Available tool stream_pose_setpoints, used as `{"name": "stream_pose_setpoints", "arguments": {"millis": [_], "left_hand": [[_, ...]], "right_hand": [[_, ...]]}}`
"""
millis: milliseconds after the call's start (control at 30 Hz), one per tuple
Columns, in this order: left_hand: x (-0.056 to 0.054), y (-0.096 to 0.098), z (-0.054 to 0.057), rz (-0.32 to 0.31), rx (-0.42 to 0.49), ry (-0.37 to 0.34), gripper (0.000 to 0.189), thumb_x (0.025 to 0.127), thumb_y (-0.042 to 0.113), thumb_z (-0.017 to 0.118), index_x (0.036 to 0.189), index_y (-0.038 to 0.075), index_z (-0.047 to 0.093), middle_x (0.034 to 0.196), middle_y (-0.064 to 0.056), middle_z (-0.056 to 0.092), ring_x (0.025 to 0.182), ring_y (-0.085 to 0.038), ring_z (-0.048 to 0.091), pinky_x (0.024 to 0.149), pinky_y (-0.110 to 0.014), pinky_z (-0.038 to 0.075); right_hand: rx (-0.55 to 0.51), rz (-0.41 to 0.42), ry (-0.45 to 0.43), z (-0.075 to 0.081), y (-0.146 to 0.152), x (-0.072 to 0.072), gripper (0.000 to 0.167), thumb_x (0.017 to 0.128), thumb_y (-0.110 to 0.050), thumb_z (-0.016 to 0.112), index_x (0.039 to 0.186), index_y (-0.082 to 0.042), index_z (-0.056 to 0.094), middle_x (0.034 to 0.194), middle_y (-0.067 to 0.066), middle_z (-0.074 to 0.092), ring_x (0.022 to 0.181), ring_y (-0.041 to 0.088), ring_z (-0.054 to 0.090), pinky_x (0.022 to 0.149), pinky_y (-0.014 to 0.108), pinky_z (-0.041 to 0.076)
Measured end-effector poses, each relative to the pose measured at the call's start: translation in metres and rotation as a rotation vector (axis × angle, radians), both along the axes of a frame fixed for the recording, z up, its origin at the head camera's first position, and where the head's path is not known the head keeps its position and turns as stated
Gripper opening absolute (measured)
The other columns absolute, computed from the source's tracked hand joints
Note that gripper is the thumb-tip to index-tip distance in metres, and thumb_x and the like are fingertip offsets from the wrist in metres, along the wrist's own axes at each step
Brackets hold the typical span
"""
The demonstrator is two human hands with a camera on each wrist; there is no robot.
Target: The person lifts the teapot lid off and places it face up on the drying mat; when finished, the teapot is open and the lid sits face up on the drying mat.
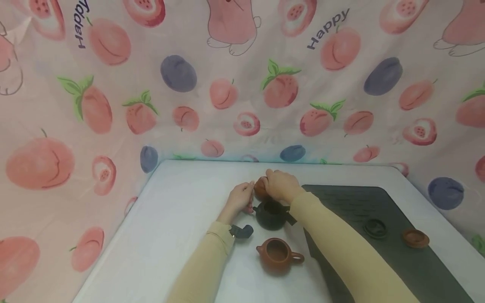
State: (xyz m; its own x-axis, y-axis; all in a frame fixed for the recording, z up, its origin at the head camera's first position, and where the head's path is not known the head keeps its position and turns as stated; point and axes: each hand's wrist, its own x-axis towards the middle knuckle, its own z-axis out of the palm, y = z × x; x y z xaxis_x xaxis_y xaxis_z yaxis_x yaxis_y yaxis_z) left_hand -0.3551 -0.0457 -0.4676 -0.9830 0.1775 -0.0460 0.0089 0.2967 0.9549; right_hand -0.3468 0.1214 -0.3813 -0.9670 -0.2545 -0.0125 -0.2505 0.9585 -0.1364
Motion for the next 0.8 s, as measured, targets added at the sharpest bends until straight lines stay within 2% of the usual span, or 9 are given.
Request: {"name": "stream_pose_setpoints", "arguments": {"millis": [267,467,667,800], "left_hand": [[0.002,0.001,0.002,0.013,0.002,-0.004,0.051,0.110,0.047,0.044,0.082,0.006,0.055,0.060,-0.005,0.053,0.046,-0.017,0.056,0.048,-0.036,0.057],[0.004,0.000,0.004,0.022,-0.006,-0.008,0.050,0.110,0.046,0.043,0.082,0.006,0.054,0.061,-0.004,0.053,0.047,-0.016,0.057,0.049,-0.035,0.058],[0.005,0.000,0.005,0.021,-0.008,-0.006,0.050,0.110,0.046,0.043,0.082,0.007,0.055,0.062,-0.004,0.053,0.047,-0.016,0.057,0.049,-0.034,0.057],[0.006,0.000,0.005,0.019,0.000,-0.003,0.050,0.110,0.045,0.044,0.083,0.006,0.056,0.062,-0.004,0.053,0.047,-0.017,0.057,0.048,-0.034,0.056]], "right_hand": [[0.027,-0.013,-0.026,0.005,0.002,0.000,0.038,0.111,-0.037,0.036,0.117,-0.006,0.057,0.103,0.013,0.064,0.099,0.035,0.066,0.089,0.054,0.053],[-0.007,0.029,-0.030,0.010,0.006,0.005,0.036,0.111,-0.033,0.036,0.115,-0.005,0.058,0.101,0.013,0.066,0.101,0.035,0.066,0.090,0.053,0.052],[-0.092,0.057,-0.011,0.010,0.013,0.008,0.035,0.111,-0.032,0.035,0.107,-0.006,0.058,0.087,0.007,0.061,0.089,0.029,0.064,0.084,0.049,0.051],[-0.239,0.087,0.008,0.009,0.017,0.011,0.036,0.112,-0.031,0.035,0.099,-0.006,0.058,0.081,0.007,0.057,0.080,0.027,0.058,0.079,0.046,0.048]]}}
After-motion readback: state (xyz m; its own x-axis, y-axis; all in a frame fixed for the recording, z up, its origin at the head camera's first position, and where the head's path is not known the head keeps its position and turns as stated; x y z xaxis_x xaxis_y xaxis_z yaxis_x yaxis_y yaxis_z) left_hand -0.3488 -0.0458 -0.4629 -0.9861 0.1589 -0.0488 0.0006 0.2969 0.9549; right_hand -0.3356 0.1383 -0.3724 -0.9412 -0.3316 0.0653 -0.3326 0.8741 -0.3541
